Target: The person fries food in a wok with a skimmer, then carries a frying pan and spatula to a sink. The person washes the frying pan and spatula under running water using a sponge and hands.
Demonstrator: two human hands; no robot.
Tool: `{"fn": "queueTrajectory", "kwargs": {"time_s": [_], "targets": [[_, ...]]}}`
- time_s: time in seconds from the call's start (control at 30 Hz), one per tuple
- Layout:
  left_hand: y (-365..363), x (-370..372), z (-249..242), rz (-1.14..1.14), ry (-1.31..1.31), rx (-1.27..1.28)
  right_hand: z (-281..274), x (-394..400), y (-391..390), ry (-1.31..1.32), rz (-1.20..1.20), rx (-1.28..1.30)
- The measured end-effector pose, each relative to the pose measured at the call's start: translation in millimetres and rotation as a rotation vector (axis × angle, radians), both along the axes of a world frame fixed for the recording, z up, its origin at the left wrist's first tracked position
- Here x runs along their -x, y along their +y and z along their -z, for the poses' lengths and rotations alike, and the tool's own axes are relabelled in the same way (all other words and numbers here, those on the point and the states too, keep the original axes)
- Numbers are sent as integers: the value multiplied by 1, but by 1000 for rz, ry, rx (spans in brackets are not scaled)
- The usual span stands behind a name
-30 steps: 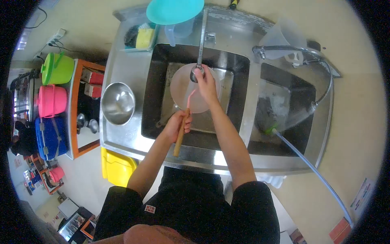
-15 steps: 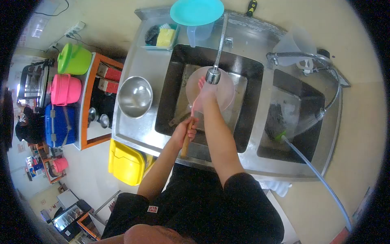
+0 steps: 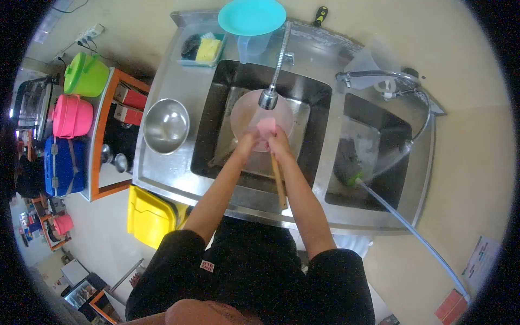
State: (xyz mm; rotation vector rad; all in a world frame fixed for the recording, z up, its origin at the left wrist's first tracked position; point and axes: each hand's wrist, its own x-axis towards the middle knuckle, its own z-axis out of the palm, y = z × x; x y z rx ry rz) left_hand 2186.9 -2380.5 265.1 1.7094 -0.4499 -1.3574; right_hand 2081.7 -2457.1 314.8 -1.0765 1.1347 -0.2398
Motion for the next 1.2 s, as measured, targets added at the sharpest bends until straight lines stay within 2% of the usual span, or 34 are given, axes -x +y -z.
{"fn": "queueTrajectory", "kwargs": {"time_s": [0.03,0.1,0.17,0.23,0.33,0.37,0.43,0.47,0.5,0.53,0.57,0.67,0.77,0.87,0.93,1.0,1.07,1.17,1.2], "targets": [[-15,-3,-1,153,-179,10,5,8,3,36,-45,-10],[-76,3,64,-143,-302,157,12,8,13,7,162,-41],[-107,8,78,-552,-124,354,16,6,32,-22,325,-4],[-130,7,49,-1052,371,608,17,-1,41,-66,441,120],[-113,5,40,-804,1064,833,11,-11,35,-187,390,13],[-98,3,31,-579,641,610,8,-15,28,-186,324,-19],[-53,2,-32,-82,-180,143,6,-21,7,-190,218,-77],[-44,-4,-26,-106,19,105,16,-31,1,-134,303,-54],[-34,-5,-18,-125,228,57,27,-37,-3,-84,290,-66],[-27,-7,-30,-197,195,80,38,-43,-7,-35,277,-80],[-20,-10,-44,-271,162,100,44,-45,-7,-3,160,-132],[-35,-37,18,-359,-10,322,13,-64,38,-232,402,-136],[-44,-32,47,-581,196,510,13,-44,39,-279,251,-135],[-31,-20,59,-508,85,317,-20,-23,55,-183,348,-294],[-27,-4,9,-273,232,-25,3,-12,40,-199,350,-342],[-25,8,-11,-188,291,-61,19,-20,21,-244,432,-309],[-16,19,-3,-255,284,188,28,-34,13,-295,606,-206],[3,22,-46,-221,113,75,47,-51,-3,-122,460,-96],[12,28,-39,-199,47,137,65,-56,-10,-12,462,123]]}}
